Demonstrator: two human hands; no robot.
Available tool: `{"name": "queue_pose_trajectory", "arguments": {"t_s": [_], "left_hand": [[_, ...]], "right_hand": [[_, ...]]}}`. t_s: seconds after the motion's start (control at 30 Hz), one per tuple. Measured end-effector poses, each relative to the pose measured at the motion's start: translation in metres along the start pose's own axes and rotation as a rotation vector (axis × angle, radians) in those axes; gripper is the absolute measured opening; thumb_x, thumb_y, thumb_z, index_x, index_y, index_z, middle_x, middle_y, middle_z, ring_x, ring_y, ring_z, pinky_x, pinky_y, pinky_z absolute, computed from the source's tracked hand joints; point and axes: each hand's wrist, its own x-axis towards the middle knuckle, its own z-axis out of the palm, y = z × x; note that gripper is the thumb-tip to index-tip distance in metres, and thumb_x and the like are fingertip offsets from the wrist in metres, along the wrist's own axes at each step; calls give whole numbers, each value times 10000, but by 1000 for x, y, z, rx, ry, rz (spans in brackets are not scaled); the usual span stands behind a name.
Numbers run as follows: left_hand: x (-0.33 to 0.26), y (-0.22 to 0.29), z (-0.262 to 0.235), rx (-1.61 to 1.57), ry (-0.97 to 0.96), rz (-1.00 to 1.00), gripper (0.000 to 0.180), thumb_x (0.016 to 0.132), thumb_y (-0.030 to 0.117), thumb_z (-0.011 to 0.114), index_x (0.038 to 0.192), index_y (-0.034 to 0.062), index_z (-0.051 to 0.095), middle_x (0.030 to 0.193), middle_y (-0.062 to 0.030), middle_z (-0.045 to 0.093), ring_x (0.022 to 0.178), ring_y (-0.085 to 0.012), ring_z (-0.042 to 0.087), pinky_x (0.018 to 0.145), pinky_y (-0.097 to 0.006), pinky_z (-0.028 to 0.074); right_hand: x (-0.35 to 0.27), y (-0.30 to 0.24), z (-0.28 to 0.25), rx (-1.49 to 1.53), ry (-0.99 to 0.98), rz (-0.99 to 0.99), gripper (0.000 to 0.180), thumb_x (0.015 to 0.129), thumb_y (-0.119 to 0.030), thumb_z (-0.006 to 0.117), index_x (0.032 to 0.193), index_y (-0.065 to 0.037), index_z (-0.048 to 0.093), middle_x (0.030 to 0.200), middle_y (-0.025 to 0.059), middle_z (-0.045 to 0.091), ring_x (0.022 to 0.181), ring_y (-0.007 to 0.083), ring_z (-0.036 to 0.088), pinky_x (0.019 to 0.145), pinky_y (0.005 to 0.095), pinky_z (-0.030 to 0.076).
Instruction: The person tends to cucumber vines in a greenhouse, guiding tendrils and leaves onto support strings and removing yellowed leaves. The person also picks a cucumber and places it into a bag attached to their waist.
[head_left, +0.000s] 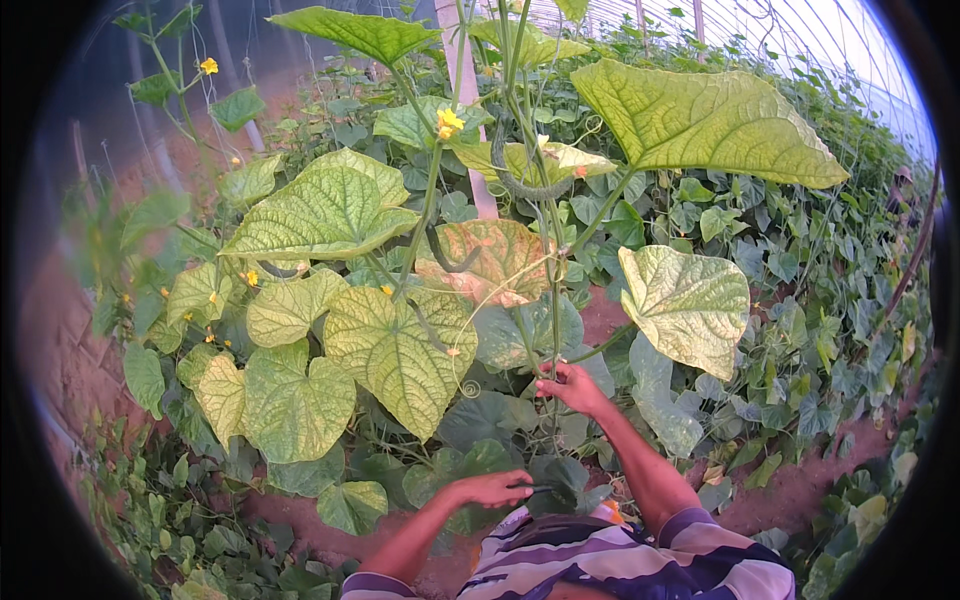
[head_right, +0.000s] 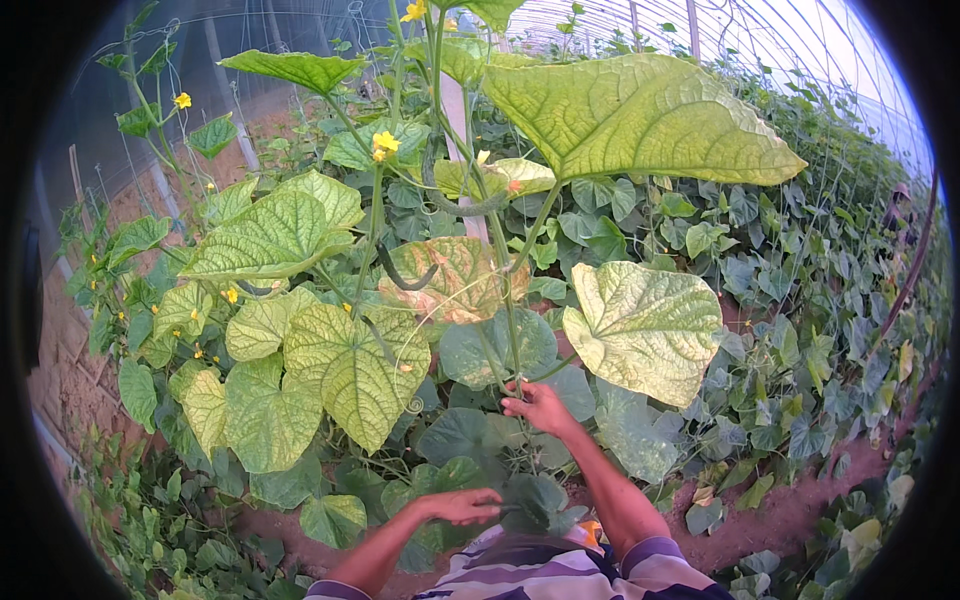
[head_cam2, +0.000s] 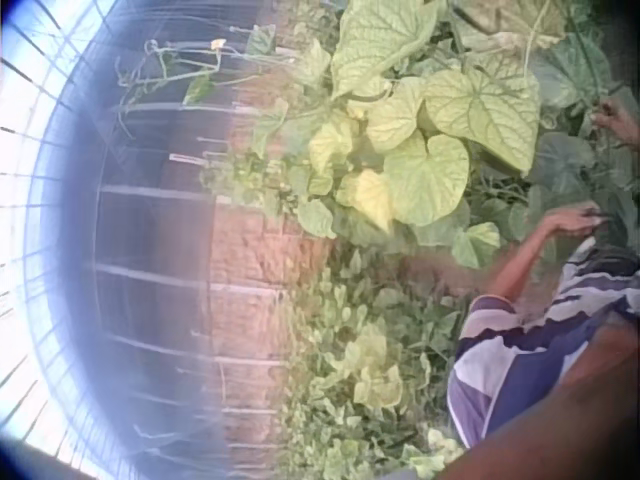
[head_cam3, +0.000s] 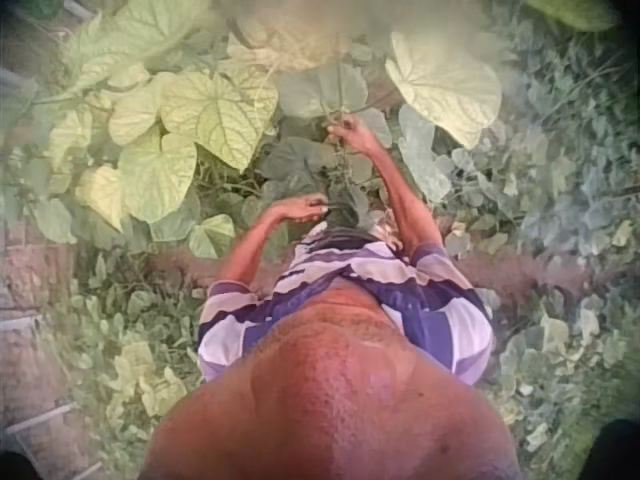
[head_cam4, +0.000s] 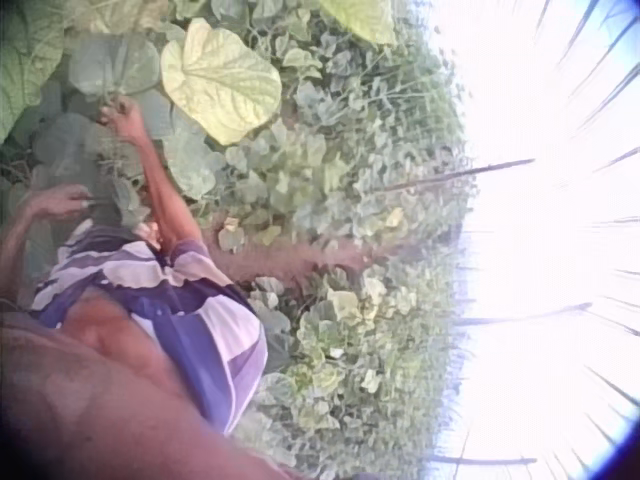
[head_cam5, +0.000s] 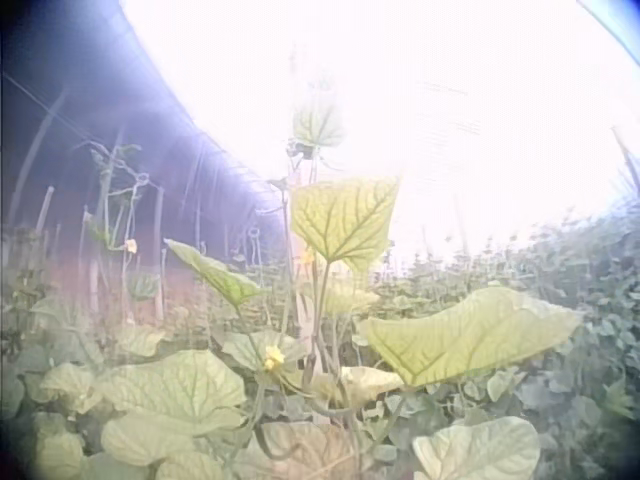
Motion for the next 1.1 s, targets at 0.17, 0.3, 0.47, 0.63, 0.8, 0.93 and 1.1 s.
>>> {"name": "queue_pose_trajectory", "arguments": {"t_s": [0.17,0.3,0.47,0.63,0.8,0.93,1.1], "left_hand": [[43,-98,51,-58,-249,2,420,1049,283,519,1403,60,548,974,-23,647,734,-133,617,651,-313,519],[56,-95,47,-145,-403,-448,361,1038,256,440,1189,22,670,1095,-173,720,853,-233,718,634,-442,582],[77,-150,85,452,-268,-78,322,905,186,575,1114,10,744,1042,-187,758,924,-312,722,806,-455,547],[77,-105,101,342,-207,-179,359,881,162,600,1185,28,736,1173,-218,734,1051,-327,714,890,-458,534],[57,-69,93,195,33,-198,408,892,164,576,1267,50,688,1253,-231,696,1168,-368,669,962,-467,511],[52,-91,98,281,51,-69,397,940,194,549,1299,59,649,1210,-208,704,1132,-391,659,969,-475,502],[11,-23,47,-483,158,245,358,1026,172,566,1351,25,595,1182,-119,725,1085,-223,687,868,-358,549]], "right_hand": [[26,31,14,182,-28,-118,397,1005,-167,703,1323,9,544,983,49,697,903,145,723,793,279,554],[27,37,24,170,155,-69,394,1007,-140,687,1342,13,548,1056,49,691,895,145,711,801,266,543],[36,47,37,164,134,-101,396,1003,-133,688,1342,22,555,1059,52,692,903,139,708,800,260,538],[20,34,27,195,102,-139,362,997,-131,701,1290,49,589,991,55,716,912,138,717,825,276,563],[2,-1,26,90,151,-74,382,984,-104,704,1324,21,583,1013,49,703,934,142,711,837,282,551],[-2,3,27,44,113,-87,455,981,-75,694,1401,9,537,1093,80,705,1043,174,704,936,304,531],[-13,11,27,161,96,-224,657,979,16,632,1564,-43,338,1274,144,654,1188,218,659,1032,342,497]]}}
